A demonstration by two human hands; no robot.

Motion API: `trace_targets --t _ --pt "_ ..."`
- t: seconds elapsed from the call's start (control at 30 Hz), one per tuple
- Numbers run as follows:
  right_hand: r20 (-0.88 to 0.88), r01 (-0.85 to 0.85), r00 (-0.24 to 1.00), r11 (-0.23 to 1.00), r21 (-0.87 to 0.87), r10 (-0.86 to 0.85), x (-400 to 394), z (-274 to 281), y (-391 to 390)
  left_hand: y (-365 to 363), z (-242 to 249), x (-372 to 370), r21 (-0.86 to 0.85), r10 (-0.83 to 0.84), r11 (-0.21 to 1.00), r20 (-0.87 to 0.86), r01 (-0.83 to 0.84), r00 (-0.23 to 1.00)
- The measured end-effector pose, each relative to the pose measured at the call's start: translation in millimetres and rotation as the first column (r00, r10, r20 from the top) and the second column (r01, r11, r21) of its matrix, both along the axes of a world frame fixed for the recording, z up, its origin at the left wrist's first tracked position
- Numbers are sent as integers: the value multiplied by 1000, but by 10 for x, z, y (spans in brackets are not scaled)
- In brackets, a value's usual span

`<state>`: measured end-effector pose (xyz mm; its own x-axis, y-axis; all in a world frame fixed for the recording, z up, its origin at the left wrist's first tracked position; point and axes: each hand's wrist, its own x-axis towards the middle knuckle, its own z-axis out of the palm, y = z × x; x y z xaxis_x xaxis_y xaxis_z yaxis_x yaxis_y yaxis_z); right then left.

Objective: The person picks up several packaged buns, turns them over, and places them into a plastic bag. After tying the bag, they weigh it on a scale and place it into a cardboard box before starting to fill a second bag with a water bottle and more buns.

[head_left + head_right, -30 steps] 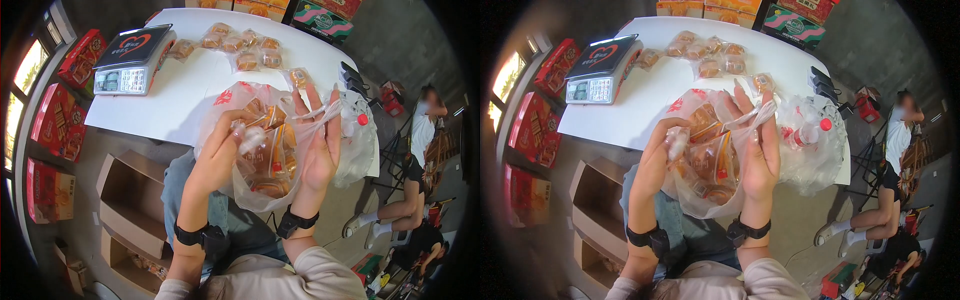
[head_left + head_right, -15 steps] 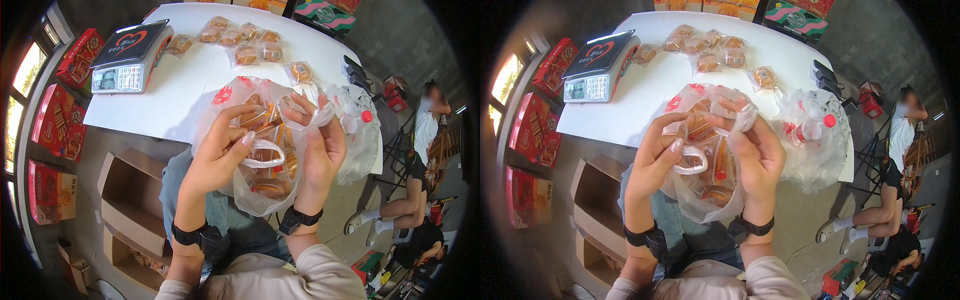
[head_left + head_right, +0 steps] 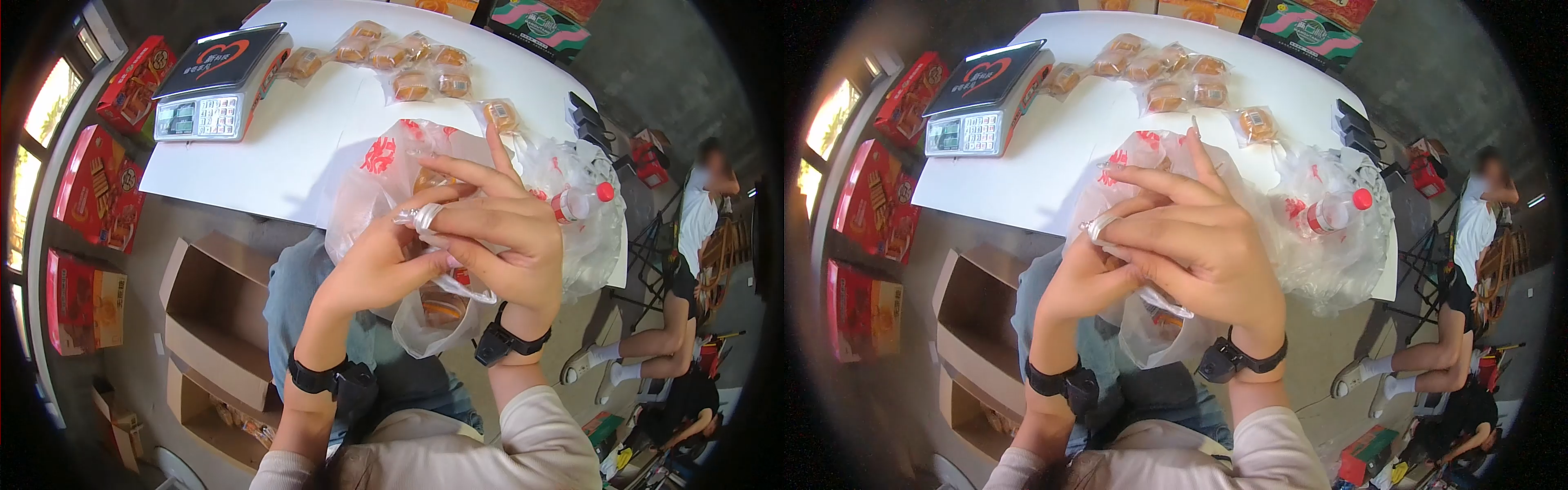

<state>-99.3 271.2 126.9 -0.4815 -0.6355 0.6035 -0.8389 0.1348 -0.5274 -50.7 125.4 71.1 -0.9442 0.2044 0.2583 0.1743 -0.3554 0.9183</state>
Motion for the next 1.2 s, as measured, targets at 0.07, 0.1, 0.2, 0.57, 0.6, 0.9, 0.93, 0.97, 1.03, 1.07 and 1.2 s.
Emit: trace_targets --t 0.07,0.1,0.2,0.57,0.6,0.9,0.93,0.97,1.03,1.07,1.2 --pt "-17 -25 1000 999 30 25 2 18 -8 -15 -41 -16 -147 49 987 -92 -62 995" --pt "-33 -44 998 997 61 47 9 27 -10 -16 -70 4 -198 86 975 -78 -100 993" --pt "-62 11 998 999 51 -8 70 41 -14 0 -164 -25 -247 136 958 -60 -147 989" --pt "30 322 944 939 119 -327 155 -155 191 8 -78 -70 -391 296 874 -43 -288 954" --pt "3 302 952 940 160 -306 146 -175 204 15 -89 -70 -382 305 872 -65 -306 950" --pt "80 167 985 969 -184 -155 32 -338 142 -20 -64 -26 -206 224 954 4 -218 975" --pt "78 165 985 969 -185 -153 17 -371 114 -21 -67 -27 -157 201 966 -40 -205 979" --pt "194 143 976 957 -251 -95 3 -397 82 -24 -64 -30 -158 203 965 -44 -207 978" --pt "302 128 953 940 -317 -28 -11 -401 37 -30 -63 -34 -174 185 965 -89 -198 979" --pt "322 138 946 939 -315 -31 -18 -393 18 -33 -67 -42 -174 187 964 -90 -200 978" --pt "321 76 942 871 -486 97 -103 -496 -130 -49 -38 -22 -148 186 968 -130 -205 974"
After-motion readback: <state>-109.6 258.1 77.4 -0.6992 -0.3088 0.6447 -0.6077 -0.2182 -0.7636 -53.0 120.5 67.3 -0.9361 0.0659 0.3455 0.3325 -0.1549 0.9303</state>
